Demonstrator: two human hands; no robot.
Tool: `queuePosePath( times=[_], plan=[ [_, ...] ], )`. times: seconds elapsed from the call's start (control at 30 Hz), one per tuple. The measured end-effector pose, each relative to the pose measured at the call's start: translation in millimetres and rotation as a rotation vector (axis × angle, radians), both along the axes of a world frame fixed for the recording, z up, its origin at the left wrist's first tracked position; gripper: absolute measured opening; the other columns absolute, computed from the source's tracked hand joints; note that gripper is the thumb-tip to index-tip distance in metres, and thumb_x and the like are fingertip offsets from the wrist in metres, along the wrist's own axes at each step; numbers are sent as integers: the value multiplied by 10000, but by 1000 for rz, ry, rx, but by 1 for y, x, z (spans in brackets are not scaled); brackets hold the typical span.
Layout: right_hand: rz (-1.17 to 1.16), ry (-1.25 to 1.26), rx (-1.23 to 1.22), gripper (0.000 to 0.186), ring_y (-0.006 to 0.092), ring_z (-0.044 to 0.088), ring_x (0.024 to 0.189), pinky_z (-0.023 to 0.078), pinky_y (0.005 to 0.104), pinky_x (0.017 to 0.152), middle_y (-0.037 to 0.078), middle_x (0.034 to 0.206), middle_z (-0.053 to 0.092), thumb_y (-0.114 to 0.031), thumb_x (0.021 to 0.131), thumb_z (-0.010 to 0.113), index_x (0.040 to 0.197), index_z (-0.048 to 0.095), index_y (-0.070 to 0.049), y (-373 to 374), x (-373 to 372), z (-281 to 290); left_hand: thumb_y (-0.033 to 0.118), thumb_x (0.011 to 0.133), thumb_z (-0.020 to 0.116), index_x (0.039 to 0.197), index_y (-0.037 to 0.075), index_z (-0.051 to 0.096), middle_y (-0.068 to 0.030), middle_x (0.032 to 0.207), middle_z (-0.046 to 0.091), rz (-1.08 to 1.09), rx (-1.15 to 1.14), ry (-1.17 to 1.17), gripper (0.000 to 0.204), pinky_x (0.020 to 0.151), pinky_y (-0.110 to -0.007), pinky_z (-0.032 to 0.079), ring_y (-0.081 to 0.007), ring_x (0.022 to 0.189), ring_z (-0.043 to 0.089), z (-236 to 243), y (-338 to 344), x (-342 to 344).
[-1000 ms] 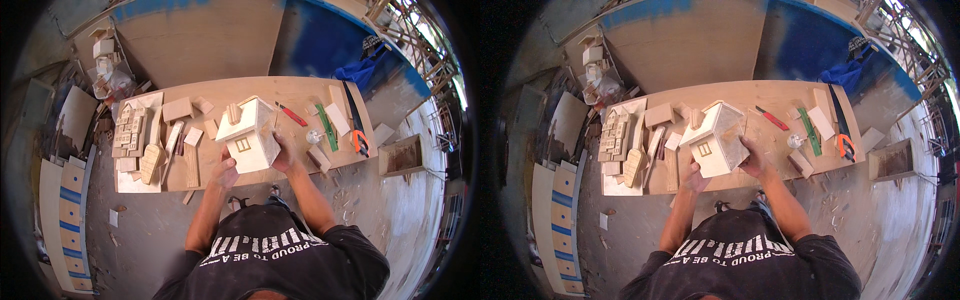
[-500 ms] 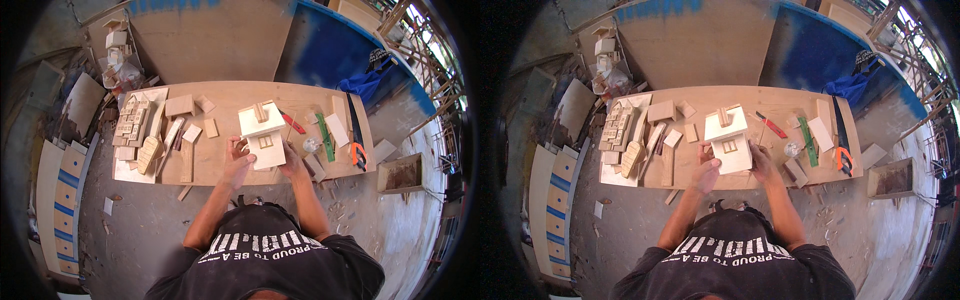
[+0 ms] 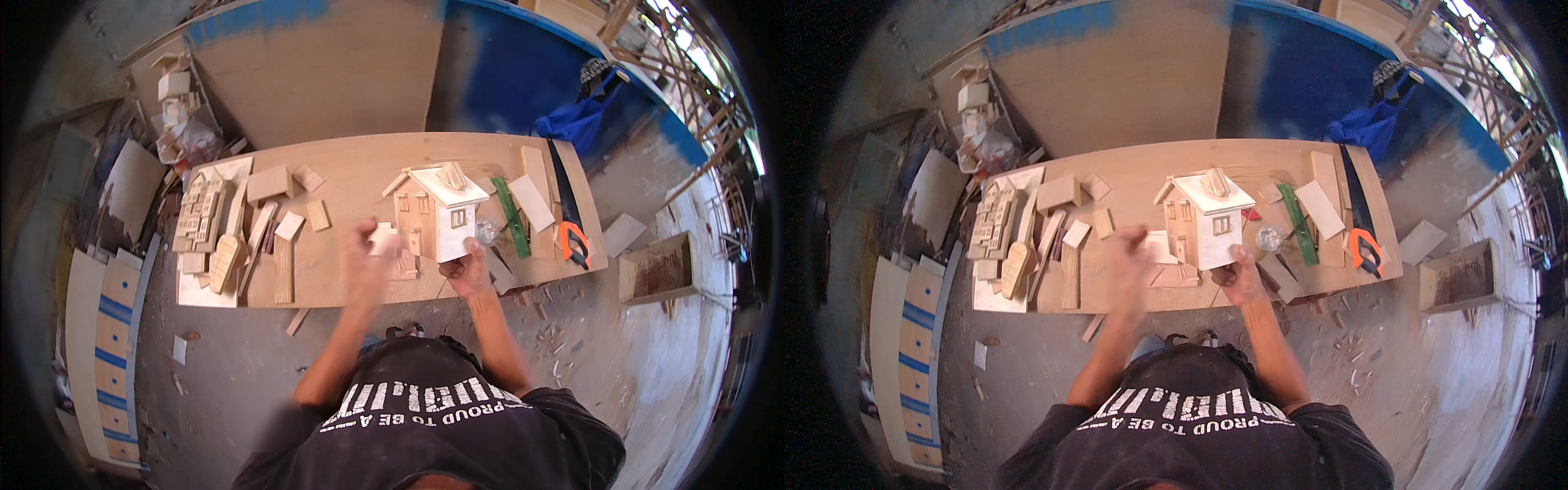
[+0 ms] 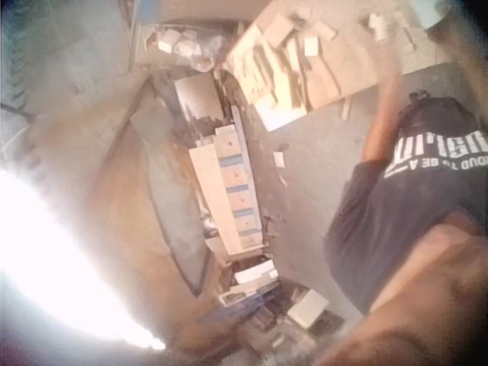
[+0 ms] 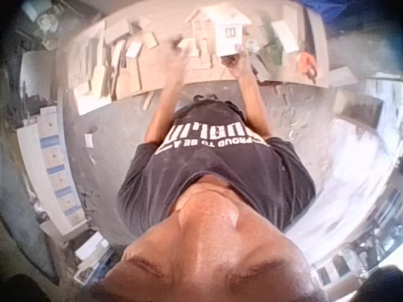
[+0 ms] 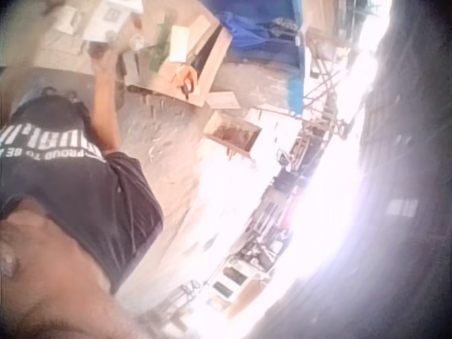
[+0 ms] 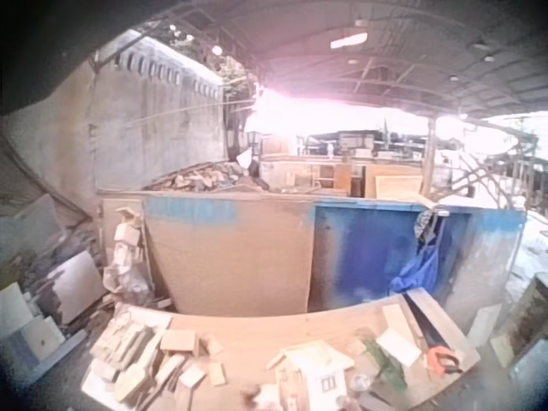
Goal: The person constructs a small wooden house model by applying adhesive to small wood pieces and attaching them to the model, using a utility knife to trim materials.
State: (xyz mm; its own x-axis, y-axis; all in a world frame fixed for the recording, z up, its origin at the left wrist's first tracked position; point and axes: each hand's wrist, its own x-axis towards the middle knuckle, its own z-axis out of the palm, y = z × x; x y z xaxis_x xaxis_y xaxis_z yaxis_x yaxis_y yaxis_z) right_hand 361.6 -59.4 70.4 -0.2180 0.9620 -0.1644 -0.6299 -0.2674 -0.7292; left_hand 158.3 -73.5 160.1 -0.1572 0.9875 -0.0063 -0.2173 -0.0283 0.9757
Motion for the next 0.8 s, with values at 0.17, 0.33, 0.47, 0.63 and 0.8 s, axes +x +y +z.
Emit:
queuePosePath(
  times=[0.17,0.33,0.47,0.63,0.8],
  plan=[
    [-26,43,5,668,51,293,459,232,207,415,-28,737,524,-617,767,687,1170,557,-101,-1,-7,5,165,944,568,922,5,646,-119,937,662,-927,866,-1428,179,727,-358,530,-246,812,635,133,-68,-85],
    [102,328,5,735,87,233,447,165,250,430,-19,715,492,-727,769,550,1179,584,-118,1,-23,-1,14,913,527,1043,17,713,-139,1093,677,-1084,1237,-964,227,863,-407,549,-250,1039,642,208,-91,-85],
    [95,410,-67,697,80,231,442,161,244,430,-34,686,474,-749,728,585,1116,618,-170,8,-50,-3,-1,905,513,979,14,724,-127,990,701,-1049,1279,-855,224,774,-385,580,-225,940,676,203,-68,-86],
    [46,344,-18,653,78,233,439,163,239,426,-36,679,495,-721,741,605,1081,616,-164,5,-72,-7,23,927,464,964,23,731,-100,996,709,-601,1815,-970,269,726,-355,551,-208,937,672,209,-52,-77],
    [55,359,22,587,67,249,428,175,225,414,-34,719,548,-676,784,613,1071,610,-163,6,-93,-7,121,989,417,1127,-22,666,-117,1108,684,-1216,1534,-828,318,814,-334,533,-206,1058,640,206,-43,-121]
  ],
)
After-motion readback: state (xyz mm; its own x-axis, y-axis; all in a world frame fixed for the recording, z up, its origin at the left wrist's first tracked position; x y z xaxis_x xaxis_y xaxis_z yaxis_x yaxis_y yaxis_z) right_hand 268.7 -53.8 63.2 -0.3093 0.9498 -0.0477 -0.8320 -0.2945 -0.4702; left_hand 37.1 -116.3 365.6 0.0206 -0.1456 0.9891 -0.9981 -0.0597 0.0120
